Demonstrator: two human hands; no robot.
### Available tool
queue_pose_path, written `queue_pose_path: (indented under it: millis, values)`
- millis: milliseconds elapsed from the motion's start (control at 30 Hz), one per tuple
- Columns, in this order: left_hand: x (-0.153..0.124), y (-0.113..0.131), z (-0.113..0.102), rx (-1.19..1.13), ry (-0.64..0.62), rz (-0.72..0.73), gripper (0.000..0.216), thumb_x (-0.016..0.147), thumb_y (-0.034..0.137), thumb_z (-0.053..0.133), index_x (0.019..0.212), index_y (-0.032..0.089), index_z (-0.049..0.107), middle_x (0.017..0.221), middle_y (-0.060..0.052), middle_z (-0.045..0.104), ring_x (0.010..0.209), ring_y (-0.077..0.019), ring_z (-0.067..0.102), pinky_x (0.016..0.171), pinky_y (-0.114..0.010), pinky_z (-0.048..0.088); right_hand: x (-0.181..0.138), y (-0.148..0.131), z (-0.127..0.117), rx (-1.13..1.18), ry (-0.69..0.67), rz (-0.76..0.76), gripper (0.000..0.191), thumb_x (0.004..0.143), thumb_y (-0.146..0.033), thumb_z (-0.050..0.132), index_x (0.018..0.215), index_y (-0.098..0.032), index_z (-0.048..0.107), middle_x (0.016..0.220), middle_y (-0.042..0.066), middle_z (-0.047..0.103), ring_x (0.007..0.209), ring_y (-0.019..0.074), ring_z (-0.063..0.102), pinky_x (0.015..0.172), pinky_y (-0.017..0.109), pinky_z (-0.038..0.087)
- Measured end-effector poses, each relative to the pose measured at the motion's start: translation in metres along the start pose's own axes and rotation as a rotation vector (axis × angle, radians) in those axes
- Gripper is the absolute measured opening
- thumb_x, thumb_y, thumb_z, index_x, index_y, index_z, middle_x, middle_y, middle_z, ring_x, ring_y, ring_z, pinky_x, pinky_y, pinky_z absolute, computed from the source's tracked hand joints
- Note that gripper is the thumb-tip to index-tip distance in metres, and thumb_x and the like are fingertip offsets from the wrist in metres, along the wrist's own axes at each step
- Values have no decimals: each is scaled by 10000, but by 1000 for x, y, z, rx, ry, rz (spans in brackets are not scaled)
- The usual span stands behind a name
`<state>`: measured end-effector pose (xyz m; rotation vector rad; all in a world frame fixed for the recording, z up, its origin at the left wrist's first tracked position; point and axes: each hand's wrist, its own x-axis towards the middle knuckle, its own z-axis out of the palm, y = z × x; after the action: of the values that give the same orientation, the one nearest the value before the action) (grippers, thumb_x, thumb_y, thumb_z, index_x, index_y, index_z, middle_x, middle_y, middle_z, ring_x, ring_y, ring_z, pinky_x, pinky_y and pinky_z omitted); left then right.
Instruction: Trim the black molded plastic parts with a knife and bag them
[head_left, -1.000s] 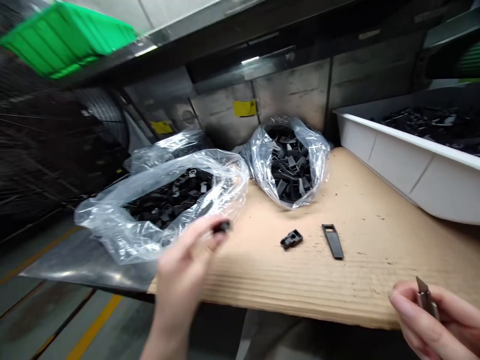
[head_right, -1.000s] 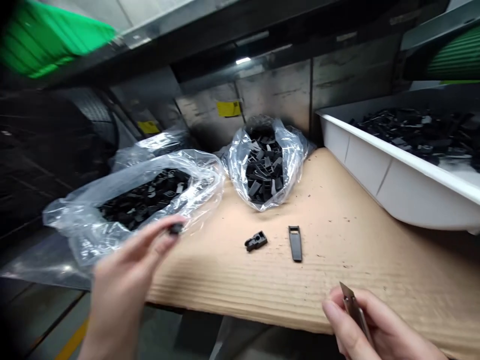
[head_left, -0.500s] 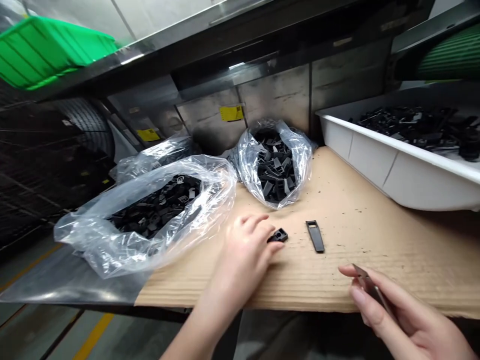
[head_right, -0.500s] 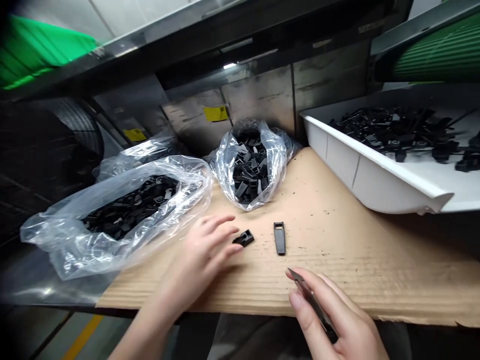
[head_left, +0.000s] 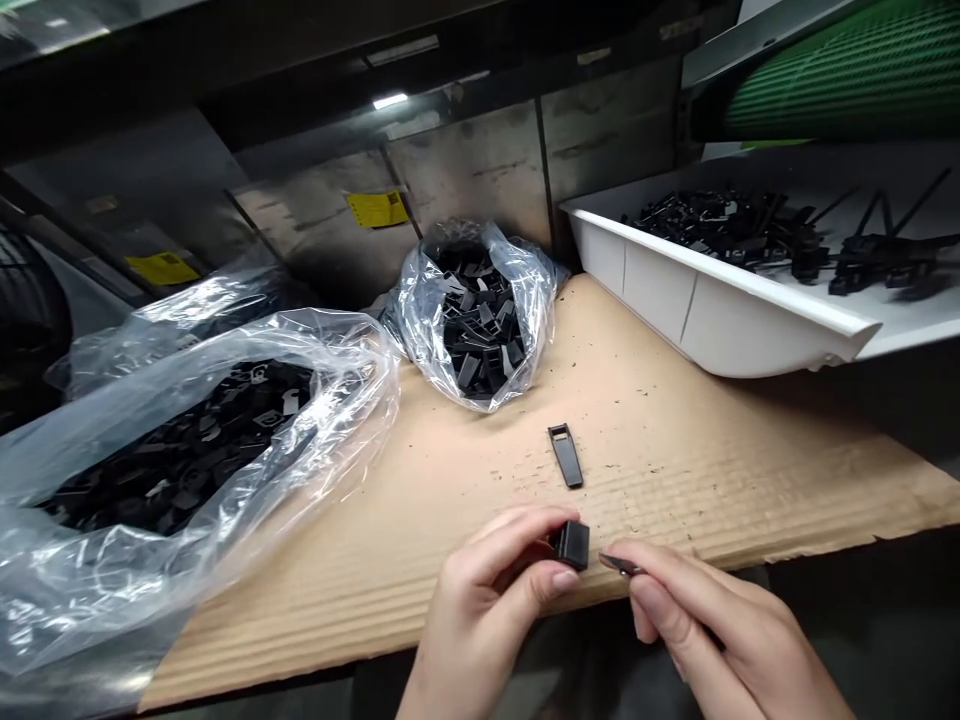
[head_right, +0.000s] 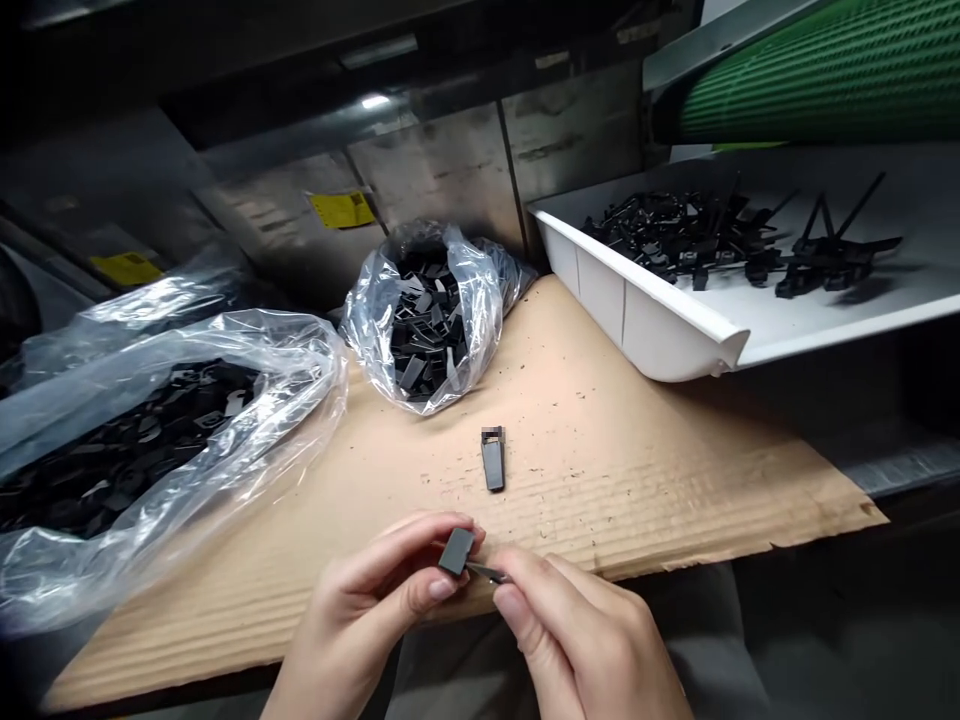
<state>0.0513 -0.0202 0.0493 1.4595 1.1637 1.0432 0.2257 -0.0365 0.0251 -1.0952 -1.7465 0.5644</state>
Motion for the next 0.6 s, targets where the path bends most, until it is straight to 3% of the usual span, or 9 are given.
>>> queue_pose_path:
  millis: [233, 400, 600]
  values:
    - [3, -3, -1, 18, -57, 156, 284, 811, 114, 651, 987, 326, 719, 983, 39, 708, 950, -139, 619, 833, -163, 467, 9, -12, 2, -176, 50, 95, 411, 887, -514, 434, 681, -245, 666, 490, -6, 578, 484, 145, 599, 427, 179, 488]
    - [-1, -6, -1, 41, -13, 197, 328, 814, 74, 629, 994, 333, 718, 996, 45, 700, 969, -134, 614, 855, -155, 458, 9, -15, 2, -105, -73, 169, 415, 893, -503, 429, 644, -232, 620, 481, -18, 562, 465, 131, 565, 429, 176, 462]
    - [0, -6, 3, 93, 18, 234, 380, 802, 51, 629, 1013, 357, 707, 1008, 80, 710, 968, -111, 622, 856, -126, 452, 2, -12, 3, 12, -319, 184, 416, 953, -354, 340, 610, -224, 538, 504, -41, 561, 421, 95, 509, 423, 166, 409]
